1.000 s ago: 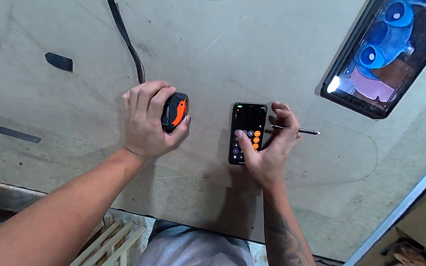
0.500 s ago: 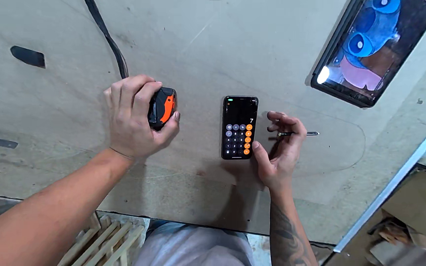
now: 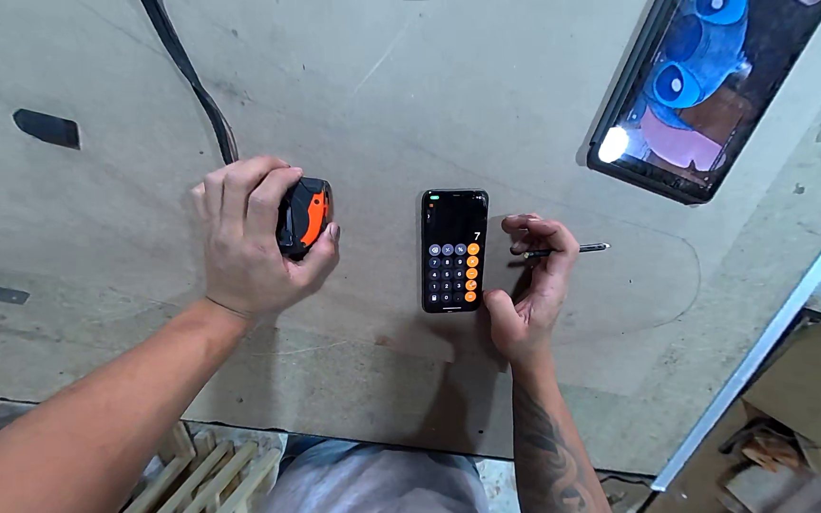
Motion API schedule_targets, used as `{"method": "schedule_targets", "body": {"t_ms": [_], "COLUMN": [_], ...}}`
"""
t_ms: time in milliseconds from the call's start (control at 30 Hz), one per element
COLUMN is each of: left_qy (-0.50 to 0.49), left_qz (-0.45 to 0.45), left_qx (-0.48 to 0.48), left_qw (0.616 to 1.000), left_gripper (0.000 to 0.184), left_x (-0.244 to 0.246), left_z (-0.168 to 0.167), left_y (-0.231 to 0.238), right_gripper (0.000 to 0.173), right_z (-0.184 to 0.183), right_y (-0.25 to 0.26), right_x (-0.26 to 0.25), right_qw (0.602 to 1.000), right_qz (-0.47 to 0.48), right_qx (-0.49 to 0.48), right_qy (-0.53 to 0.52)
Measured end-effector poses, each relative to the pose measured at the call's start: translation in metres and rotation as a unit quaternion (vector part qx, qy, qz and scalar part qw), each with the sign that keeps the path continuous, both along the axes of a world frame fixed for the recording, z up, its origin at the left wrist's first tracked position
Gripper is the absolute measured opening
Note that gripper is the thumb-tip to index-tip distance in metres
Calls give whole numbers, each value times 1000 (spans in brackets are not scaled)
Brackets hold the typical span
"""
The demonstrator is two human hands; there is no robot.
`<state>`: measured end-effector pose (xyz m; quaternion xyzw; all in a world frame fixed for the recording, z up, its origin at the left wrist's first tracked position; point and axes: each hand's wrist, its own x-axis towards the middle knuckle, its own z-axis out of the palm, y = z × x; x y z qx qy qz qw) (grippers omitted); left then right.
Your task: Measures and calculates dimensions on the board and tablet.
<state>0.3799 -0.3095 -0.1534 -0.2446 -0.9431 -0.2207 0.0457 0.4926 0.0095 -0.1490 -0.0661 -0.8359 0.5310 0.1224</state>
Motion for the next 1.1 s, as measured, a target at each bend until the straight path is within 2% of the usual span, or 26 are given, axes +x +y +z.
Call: {"method": "schedule_targets", "body": {"t_ms": [100,333,500,600,667,767,833,933,967,1033,1100], "left_qy": [2,0,1,0,-1,-4,-12,-7,-2,3,3], "left_qz": [2,3,5,4,3,3,5,7,5,2,2], "left_qx": [-6,-6,-8,-3,-2,-4,-7,-2,0,2,4], "left_qw": [1000,1000,1000,1000,1000,1000,1000,1000,1000,1000,1000], "left_gripper": [70,69,70,70,70,71,71,71,71,71,71], "left_x": [1,2,1,1,1,1,1,2,2,1,1], "left_z": [1,1,0,0,1,3,5,5,4,3,2], "left_y": [1,0,0,1,1,2,4,4,4,4,5], "right_gripper": [64,64,65,76,76,63,55,51,46,31,38], "right_z": [9,4,8,3,1,5,11,18,22,36,55], "right_y": [-7,-13,-7,-9,-13,-21,-23,-25,-26,-27,-27], "right_x": [6,5,21,25,26,16,5,-7,-5,12,37], "right_qw": [998,989,998,999,998,999,998,981,976,977,982], "right_qz": [-15,-56,-3,33,45,-6,-42,-94,-119,-153,-167], "right_qx": [28,111,-53,5,38,33,-34,-168,-175,-130,-68], "right_qy": [-57,-85,-18,-7,-9,-33,-40,33,52,66,63]}}
